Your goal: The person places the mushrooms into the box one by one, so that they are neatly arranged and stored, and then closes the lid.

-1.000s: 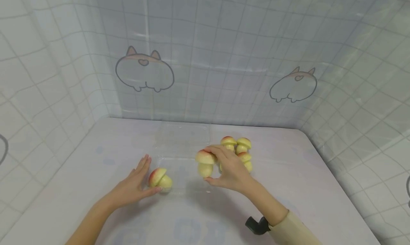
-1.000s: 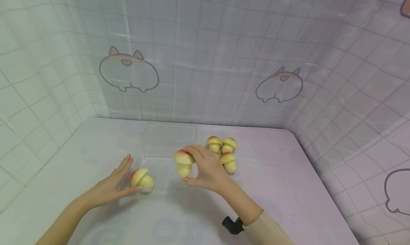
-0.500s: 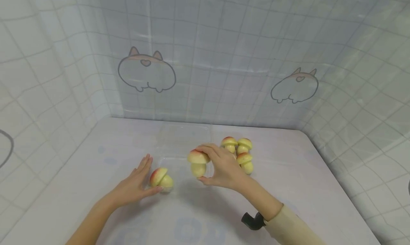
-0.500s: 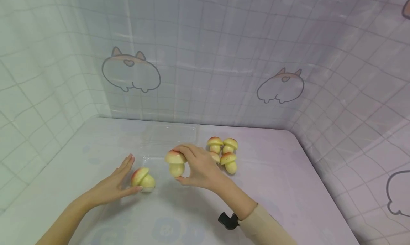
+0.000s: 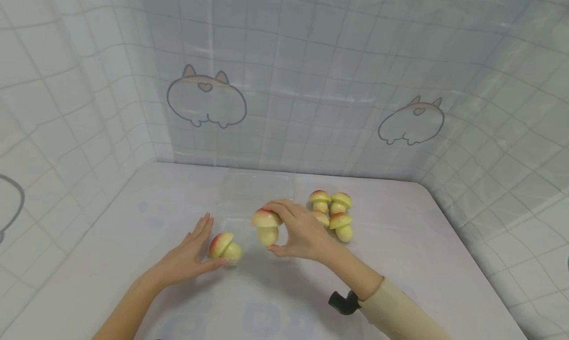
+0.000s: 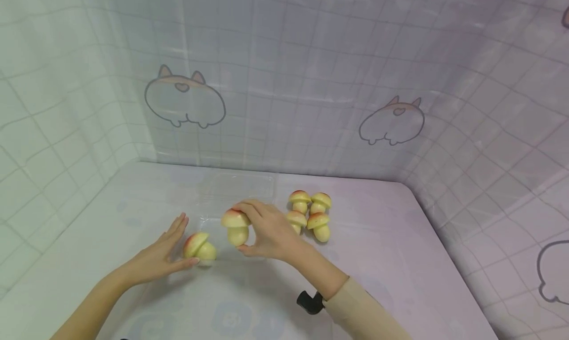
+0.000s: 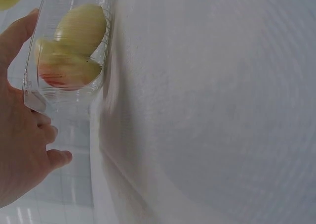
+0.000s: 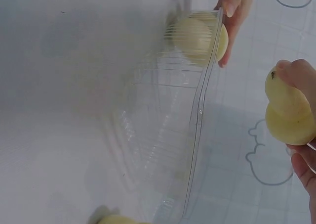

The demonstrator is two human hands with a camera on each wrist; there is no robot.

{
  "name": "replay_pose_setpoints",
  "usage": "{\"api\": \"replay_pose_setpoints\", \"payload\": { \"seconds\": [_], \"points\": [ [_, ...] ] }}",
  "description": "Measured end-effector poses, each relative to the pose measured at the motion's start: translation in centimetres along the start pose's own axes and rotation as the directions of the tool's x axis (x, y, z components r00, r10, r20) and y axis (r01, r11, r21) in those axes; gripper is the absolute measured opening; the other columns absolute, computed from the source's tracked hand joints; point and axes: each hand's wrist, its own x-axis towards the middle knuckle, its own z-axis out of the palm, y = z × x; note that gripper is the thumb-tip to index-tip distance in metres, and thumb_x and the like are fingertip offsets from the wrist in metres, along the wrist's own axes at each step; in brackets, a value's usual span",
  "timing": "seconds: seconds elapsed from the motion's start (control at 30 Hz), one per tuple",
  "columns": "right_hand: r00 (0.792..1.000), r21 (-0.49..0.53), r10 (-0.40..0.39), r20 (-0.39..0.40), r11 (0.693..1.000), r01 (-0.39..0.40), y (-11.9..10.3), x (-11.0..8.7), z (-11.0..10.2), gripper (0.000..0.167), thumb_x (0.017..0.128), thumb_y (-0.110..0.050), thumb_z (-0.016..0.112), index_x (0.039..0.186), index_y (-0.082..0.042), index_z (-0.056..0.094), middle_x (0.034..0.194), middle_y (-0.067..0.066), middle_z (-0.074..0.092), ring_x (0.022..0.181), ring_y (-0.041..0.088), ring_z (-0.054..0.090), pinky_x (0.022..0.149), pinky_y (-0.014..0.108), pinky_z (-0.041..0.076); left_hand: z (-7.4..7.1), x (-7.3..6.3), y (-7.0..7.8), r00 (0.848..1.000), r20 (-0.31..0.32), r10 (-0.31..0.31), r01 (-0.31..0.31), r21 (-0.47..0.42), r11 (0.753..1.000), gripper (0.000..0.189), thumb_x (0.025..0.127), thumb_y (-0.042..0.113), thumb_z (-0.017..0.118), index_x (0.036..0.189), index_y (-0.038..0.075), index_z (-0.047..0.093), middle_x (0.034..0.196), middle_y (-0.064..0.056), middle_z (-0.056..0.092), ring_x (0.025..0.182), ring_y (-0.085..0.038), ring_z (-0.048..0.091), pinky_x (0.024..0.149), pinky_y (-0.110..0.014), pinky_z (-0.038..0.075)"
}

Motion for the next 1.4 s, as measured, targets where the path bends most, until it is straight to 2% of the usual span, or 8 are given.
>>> {"api": "replay_pose_setpoints", "payload": {
  "seconds": [0.2, 0.43, 0.6, 0.77, 1.0, 1.23, 1.4],
  "points": [
    [1.000, 0.012, -0.024, 0.001, 1.000, 0.024, 0.3, 0.6, 0.4, 0.080, 0.065, -0.037, 0.084, 0.133, -0.013, 0.048, 0.130, -0.002, 0.052, 0.112, 0.015, 0.054, 0.094, 0.030, 0.047, -0.1, 0.1, 0.2, 1.000, 0.001, 0.000, 0.000, 0.006, 1.000, 0.107, 0.084, 0.055, 0.067, 0.150, -0.008, 0.011, 0.157, -0.027, 0.003, 0.143, -0.043, 0.006, 0.109, -0.065, 0.015],
    [0.999, 0.062, -0.042, 0.018, 0.997, 0.041, 0.7, 2.1, 0.2, 0.082, 0.065, -0.035, 0.085, 0.132, -0.011, 0.046, 0.126, -0.001, 0.053, 0.102, 0.014, 0.057, 0.086, 0.027, 0.050, -0.4, 0.2, 0.5, 1.000, -0.004, 0.002, -0.002, 0.008, 1.000, 0.107, 0.084, 0.056, 0.066, 0.150, -0.009, 0.012, 0.157, -0.028, 0.004, 0.143, -0.043, 0.007, 0.109, -0.066, 0.015],
    [0.997, 0.101, -0.064, 0.034, 0.993, 0.061, 1.0, 3.4, 0.2, 0.081, 0.065, -0.034, 0.086, 0.132, -0.009, 0.047, 0.126, 0.001, 0.054, 0.106, 0.015, 0.057, 0.088, 0.026, 0.050, -0.3, 0.3, 0.4, 1.000, 0.008, -0.005, 0.005, 0.002, 1.000, 0.107, 0.084, 0.056, 0.066, 0.150, -0.009, 0.011, 0.157, -0.027, 0.003, 0.143, -0.044, 0.007, 0.109, -0.066, 0.015],
    [0.993, 0.138, -0.072, 0.096, 0.989, 0.059, 1.2, 4.9, 0.6, 0.081, 0.064, -0.033, 0.086, 0.132, -0.011, 0.048, 0.126, -0.001, 0.055, 0.110, 0.011, 0.056, 0.092, 0.022, 0.047, -0.2, 0.2, 0.2, 1.000, 0.010, -0.003, 0.003, 0.003, 1.000, 0.107, 0.084, 0.055, 0.066, 0.150, -0.009, 0.011, 0.156, -0.028, 0.003, 0.142, -0.045, 0.008, 0.108, -0.067, 0.015],
    [0.979, 0.173, -0.065, 0.193, 0.984, 0.031, 1.4, 6.9, 1.3, 0.079, 0.064, -0.031, 0.087, 0.131, -0.011, 0.049, 0.121, -0.004, 0.057, 0.104, 0.009, 0.056, 0.088, 0.021, 0.047, -0.4, 0.2, 0.1, 1.000, 0.007, -0.003, 0.003, 0.011, 1.000, 0.107, 0.085, 0.055, 0.065, 0.149, -0.010, 0.011, 0.156, -0.029, 0.003, 0.142, -0.046, 0.008, 0.108, -0.067, 0.015],
    [0.956, 0.158, -0.076, 0.283, 0.987, 0.032, 1.7, 9.1, 2.4, 0.081, 0.065, -0.030, 0.087, 0.132, -0.009, 0.048, 0.122, -0.001, 0.057, 0.106, 0.011, 0.056, 0.090, 0.021, 0.046, -0.5, 0.1, 0.2, 1.000, 0.013, -0.011, 0.011, 0.005, 1.000, 0.106, 0.085, 0.055, 0.066, 0.150, -0.010, 0.011, 0.156, -0.028, 0.004, 0.142, -0.046, 0.008, 0.109, -0.066, 0.014],
    [0.929, 0.112, -0.077, 0.362, 0.993, 0.039, 1.6, 10.3, 3.3, 0.080, 0.067, -0.031, 0.085, 0.134, -0.011, 0.046, 0.127, 0.000, 0.055, 0.109, 0.012, 0.055, 0.092, 0.022, 0.045, -0.4, 0.1, 0.1, 1.000, 0.019, -0.018, 0.018, -0.004, 1.000, 0.107, 0.085, 0.056, 0.065, 0.150, -0.008, 0.010, 0.157, -0.028, 0.002, 0.142, -0.046, 0.007, 0.109, -0.066, 0.013]
  ]
}}
